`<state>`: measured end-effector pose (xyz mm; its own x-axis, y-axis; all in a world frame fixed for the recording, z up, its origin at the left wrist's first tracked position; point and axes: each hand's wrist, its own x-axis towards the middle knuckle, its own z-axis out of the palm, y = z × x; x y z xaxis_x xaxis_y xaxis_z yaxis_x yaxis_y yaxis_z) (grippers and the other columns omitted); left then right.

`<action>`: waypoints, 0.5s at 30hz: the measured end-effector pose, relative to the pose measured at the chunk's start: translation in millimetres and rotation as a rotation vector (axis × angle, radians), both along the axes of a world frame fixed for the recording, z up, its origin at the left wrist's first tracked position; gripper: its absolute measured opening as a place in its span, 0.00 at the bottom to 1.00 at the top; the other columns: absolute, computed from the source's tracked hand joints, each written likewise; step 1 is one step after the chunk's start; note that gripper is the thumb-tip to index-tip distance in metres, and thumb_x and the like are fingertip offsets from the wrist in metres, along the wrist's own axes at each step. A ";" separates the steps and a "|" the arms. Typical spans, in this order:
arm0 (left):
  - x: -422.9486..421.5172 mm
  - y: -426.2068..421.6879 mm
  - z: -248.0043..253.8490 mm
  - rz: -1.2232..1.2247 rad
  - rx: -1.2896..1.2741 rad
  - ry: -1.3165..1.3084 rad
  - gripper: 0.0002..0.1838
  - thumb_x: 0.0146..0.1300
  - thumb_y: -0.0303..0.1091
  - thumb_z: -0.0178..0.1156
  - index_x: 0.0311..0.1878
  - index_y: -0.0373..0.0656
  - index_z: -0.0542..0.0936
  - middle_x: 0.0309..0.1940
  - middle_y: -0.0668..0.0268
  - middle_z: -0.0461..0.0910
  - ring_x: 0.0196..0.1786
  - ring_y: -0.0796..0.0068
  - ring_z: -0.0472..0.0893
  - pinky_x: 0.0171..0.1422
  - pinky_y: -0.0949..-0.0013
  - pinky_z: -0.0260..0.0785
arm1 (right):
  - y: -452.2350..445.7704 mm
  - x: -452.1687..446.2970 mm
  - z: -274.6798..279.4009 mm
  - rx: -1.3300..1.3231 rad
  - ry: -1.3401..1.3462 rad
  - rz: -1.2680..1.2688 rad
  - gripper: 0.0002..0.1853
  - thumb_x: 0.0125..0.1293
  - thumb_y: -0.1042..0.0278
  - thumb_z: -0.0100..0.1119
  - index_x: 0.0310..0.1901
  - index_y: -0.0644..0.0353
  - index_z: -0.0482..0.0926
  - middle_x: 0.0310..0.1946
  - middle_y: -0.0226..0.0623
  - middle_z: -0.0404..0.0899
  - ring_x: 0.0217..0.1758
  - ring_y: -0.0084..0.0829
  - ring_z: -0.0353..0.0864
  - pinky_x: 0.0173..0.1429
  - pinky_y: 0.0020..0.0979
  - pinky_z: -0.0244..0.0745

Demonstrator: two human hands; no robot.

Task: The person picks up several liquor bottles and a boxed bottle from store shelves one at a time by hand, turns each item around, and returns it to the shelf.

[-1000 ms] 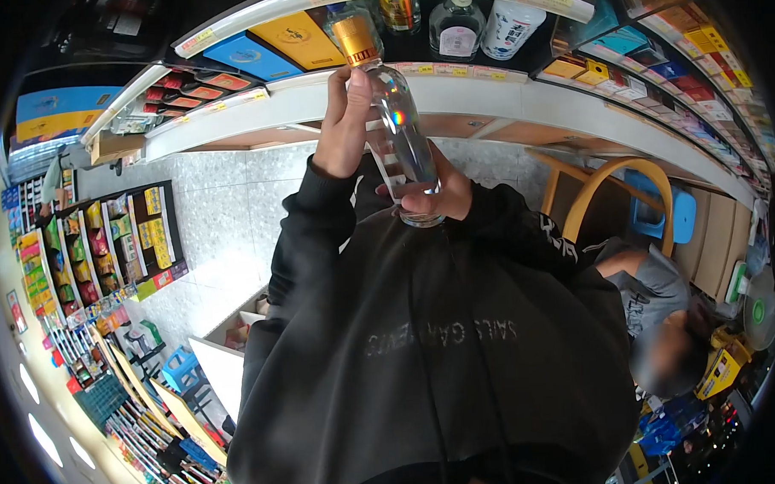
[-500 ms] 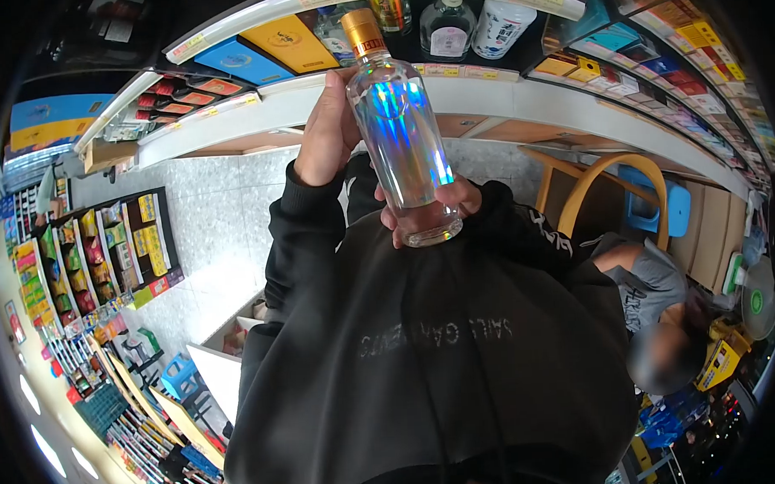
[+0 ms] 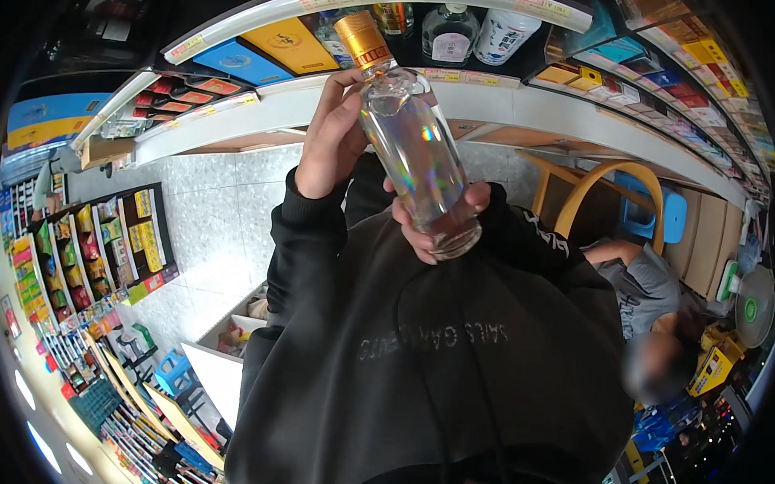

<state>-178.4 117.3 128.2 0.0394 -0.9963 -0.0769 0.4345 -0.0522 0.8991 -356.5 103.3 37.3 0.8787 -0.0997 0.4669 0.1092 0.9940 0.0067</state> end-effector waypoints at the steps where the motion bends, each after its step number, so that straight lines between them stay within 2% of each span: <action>1: -1.4 -1.1 0.7 -0.001 -0.014 0.013 0.27 0.68 0.48 0.50 0.62 0.42 0.59 0.59 0.57 0.67 0.60 0.66 0.70 0.61 0.63 0.66 | -1.4 1.7 0.0 0.077 -0.122 0.059 0.48 0.55 0.59 0.63 0.69 0.64 0.40 0.56 0.51 0.63 0.47 0.44 0.76 0.46 0.49 0.77; 2: -2.3 -2.5 -0.3 0.002 -0.015 0.013 0.27 0.68 0.48 0.50 0.62 0.42 0.59 0.59 0.57 0.67 0.60 0.66 0.70 0.61 0.63 0.66 | -2.5 2.5 -0.2 0.155 -0.244 0.117 0.50 0.55 0.58 0.63 0.68 0.64 0.37 0.55 0.51 0.63 0.46 0.44 0.76 0.45 0.49 0.77; 4: -4.8 -4.9 -3.1 -0.042 -0.101 0.006 0.24 0.68 0.46 0.51 0.61 0.44 0.60 0.59 0.58 0.65 0.60 0.66 0.70 0.60 0.63 0.66 | -8.4 0.9 -0.9 0.148 -0.259 0.159 0.50 0.54 0.57 0.63 0.68 0.63 0.38 0.53 0.49 0.63 0.45 0.44 0.76 0.45 0.49 0.77; 6: -8.0 -6.9 0.6 -0.044 -0.106 -0.012 0.24 0.68 0.44 0.52 0.61 0.44 0.60 0.59 0.59 0.64 0.61 0.67 0.69 0.60 0.63 0.64 | -12.7 2.2 0.6 0.172 -0.390 0.237 0.50 0.53 0.58 0.64 0.68 0.62 0.39 0.51 0.48 0.64 0.44 0.44 0.77 0.44 0.48 0.77; 8: -11.3 -9.0 1.1 -0.045 -0.145 -0.077 0.24 0.68 0.43 0.52 0.61 0.43 0.60 0.59 0.60 0.65 0.62 0.69 0.68 0.62 0.65 0.62 | -12.2 1.3 1.2 0.185 -0.384 0.253 0.50 0.53 0.58 0.64 0.69 0.60 0.39 0.50 0.47 0.65 0.43 0.43 0.77 0.44 0.48 0.77; 11: -13.7 -6.4 5.1 -0.025 -0.076 -0.041 0.28 0.67 0.42 0.54 0.64 0.40 0.58 0.60 0.59 0.64 0.62 0.71 0.66 0.64 0.66 0.60 | -11.3 -0.2 3.8 0.162 -0.362 0.146 0.49 0.54 0.57 0.63 0.68 0.64 0.41 0.54 0.53 0.63 0.44 0.45 0.77 0.41 0.46 0.79; 13: -14.3 -6.2 5.2 -0.021 -0.037 -0.021 0.30 0.67 0.41 0.55 0.65 0.38 0.57 0.60 0.58 0.64 0.62 0.71 0.66 0.64 0.66 0.60 | -15.4 -7.7 9.6 -0.043 0.039 -0.044 0.44 0.54 0.61 0.64 0.67 0.64 0.48 0.52 0.48 0.66 0.45 0.39 0.77 0.43 0.41 0.79; 14: -15.2 -5.4 4.3 0.034 -0.041 -0.128 0.32 0.65 0.39 0.58 0.65 0.37 0.56 0.60 0.57 0.65 0.61 0.71 0.67 0.64 0.66 0.60 | -14.1 -9.2 19.3 -0.042 0.040 -0.048 0.44 0.54 0.61 0.64 0.67 0.64 0.48 0.52 0.48 0.66 0.45 0.39 0.77 0.43 0.41 0.79; 15: -16.5 -4.7 3.7 0.088 -0.045 -0.234 0.33 0.63 0.37 0.61 0.65 0.35 0.56 0.60 0.57 0.65 0.61 0.71 0.67 0.64 0.66 0.61 | -11.1 -10.1 32.7 -0.372 0.409 -0.290 0.41 0.55 0.63 0.63 0.66 0.64 0.51 0.51 0.46 0.67 0.46 0.35 0.76 0.45 0.38 0.77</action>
<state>-194.9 112.6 131.9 0.1376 -0.9904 -0.0115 0.2155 0.0186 0.9763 -366.6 92.3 70.0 0.9551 -0.2569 0.1474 0.2958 0.8512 -0.4335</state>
